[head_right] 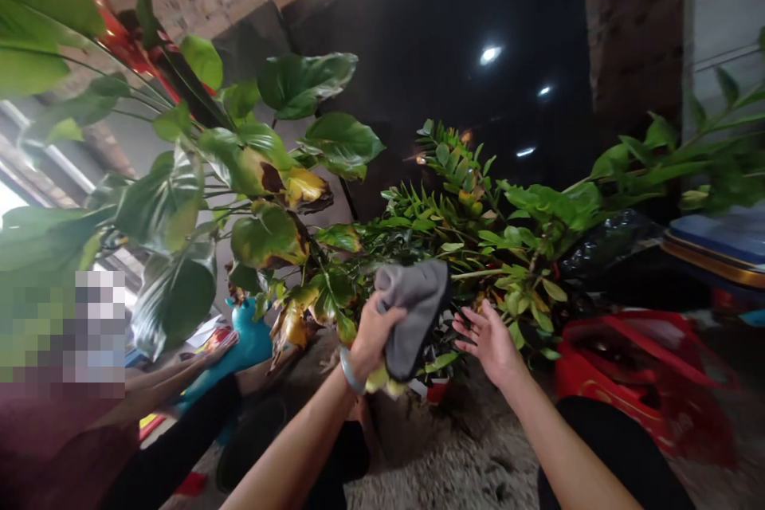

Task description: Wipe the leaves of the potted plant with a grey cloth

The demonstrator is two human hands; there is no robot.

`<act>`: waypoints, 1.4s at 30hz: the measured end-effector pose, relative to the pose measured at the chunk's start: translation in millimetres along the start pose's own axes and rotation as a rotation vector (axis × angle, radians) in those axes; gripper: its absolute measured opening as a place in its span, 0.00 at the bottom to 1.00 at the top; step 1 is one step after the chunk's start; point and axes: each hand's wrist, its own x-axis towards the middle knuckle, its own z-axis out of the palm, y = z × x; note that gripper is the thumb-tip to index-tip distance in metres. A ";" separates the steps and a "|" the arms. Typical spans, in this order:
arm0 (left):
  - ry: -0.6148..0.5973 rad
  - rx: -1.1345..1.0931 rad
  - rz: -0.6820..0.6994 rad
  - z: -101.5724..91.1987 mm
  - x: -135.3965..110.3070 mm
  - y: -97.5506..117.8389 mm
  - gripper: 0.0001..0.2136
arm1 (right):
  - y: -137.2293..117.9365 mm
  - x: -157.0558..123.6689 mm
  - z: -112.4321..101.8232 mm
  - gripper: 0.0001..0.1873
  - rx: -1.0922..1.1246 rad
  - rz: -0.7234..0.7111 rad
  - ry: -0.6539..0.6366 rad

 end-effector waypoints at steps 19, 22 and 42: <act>-0.203 0.069 -0.245 -22.1 -43.7 -12.3 0.11 | 7.8 7.0 -9.7 0.21 -0.057 -0.042 -0.039; -0.241 0.037 -0.233 -34.8 -49.7 5.6 0.12 | 6.4 3.0 -6.6 0.21 -0.050 -0.039 -0.021; 0.048 -0.125 0.074 -58.0 -25.4 50.1 0.16 | 3.2 -3.4 -2.1 0.19 -0.085 -0.016 -0.034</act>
